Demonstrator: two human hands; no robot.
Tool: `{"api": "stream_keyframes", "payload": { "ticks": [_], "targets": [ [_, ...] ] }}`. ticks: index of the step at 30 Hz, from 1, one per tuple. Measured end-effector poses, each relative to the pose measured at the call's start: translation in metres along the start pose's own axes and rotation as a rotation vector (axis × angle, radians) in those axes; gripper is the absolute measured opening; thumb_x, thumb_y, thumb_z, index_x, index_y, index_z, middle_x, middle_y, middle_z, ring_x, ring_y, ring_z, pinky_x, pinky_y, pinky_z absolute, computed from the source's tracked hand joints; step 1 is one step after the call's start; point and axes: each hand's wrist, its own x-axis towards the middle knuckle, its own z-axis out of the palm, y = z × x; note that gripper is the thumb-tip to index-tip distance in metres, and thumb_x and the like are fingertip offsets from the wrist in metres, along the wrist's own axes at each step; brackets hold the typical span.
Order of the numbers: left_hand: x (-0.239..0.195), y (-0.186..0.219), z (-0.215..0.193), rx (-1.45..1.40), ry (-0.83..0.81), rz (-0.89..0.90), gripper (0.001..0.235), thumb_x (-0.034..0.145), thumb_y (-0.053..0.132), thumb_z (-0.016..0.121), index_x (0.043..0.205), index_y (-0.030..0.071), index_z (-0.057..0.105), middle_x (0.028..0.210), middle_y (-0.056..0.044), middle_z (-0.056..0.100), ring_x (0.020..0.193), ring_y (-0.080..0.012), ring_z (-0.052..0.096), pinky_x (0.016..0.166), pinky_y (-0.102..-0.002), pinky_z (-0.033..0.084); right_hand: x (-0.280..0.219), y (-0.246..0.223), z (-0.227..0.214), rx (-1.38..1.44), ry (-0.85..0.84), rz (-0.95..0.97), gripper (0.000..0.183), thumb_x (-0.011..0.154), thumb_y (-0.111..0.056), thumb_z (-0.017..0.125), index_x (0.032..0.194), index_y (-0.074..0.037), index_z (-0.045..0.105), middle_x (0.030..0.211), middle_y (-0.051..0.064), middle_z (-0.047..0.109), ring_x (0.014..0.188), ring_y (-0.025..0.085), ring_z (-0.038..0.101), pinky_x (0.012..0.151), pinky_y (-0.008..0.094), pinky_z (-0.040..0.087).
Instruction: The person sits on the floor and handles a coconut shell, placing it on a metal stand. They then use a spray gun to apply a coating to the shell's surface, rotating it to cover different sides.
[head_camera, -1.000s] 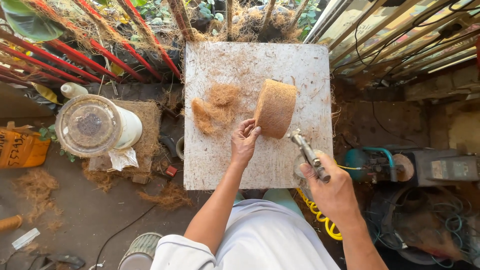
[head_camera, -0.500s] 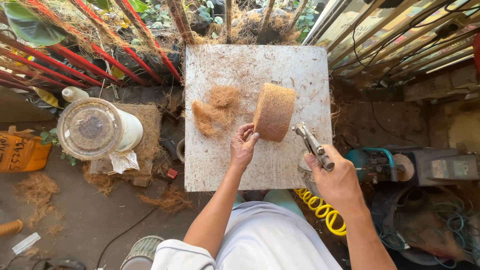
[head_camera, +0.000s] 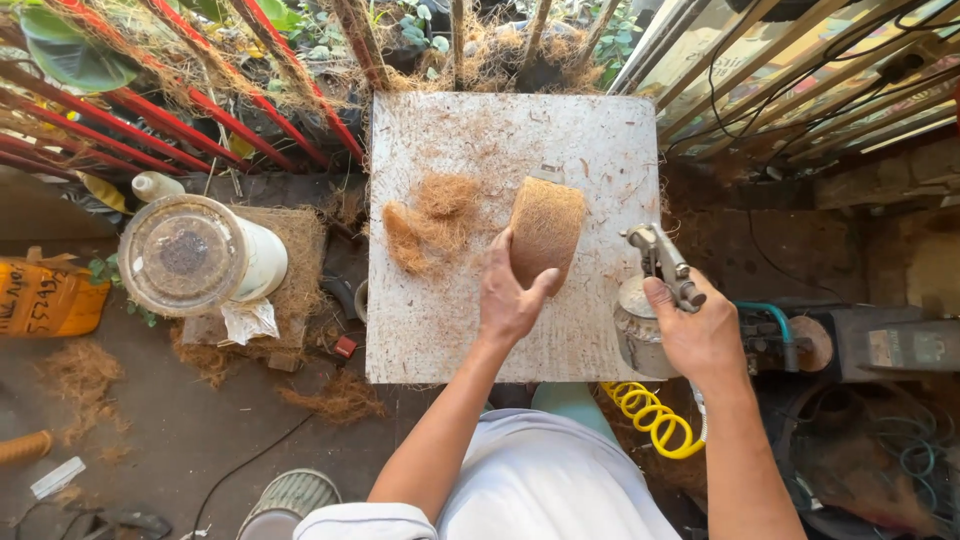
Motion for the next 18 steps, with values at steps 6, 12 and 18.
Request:
{"api": "stream_keyframes", "payload": {
  "ticks": [6,12,18],
  "targets": [
    [-0.006,0.017,0.028,0.345,0.132,0.097,0.116,0.064,0.044,0.088,0.15,-0.004,0.027,0.137,-0.031,0.044,0.126,-0.0506,0.049,0.104,-0.064,0.039,0.018,0.023,-0.005,0.174,-0.054,-0.015,0.039,0.096,-0.047,0.071,0.093,-0.008,0.071,0.082,0.014,0.073,0.079,0.026,0.067,0.078,0.042,0.053],
    [0.013,0.021,0.046,0.665,0.156,0.03,0.117,0.065,0.037,0.088,0.156,0.006,0.02,0.131,-0.029,0.045,0.115,-0.0465,0.057,0.095,-0.062,0.042,0.055,0.073,-0.002,0.189,-0.151,-0.011,0.038,0.092,-0.046,0.074,0.093,-0.008,0.072,0.08,0.018,0.073,0.083,0.03,0.069,0.077,0.047,0.053],
    [0.027,0.016,0.063,0.787,0.24,0.009,0.112,0.062,0.029,0.085,0.154,0.014,0.022,0.128,-0.027,0.048,0.113,-0.0487,0.057,0.089,-0.063,0.042,0.084,0.107,-0.019,0.206,-0.218,-0.008,0.038,0.093,-0.045,0.073,0.094,-0.007,0.072,0.082,0.017,0.073,0.083,0.03,0.068,0.079,0.045,0.052]
  ]
}}
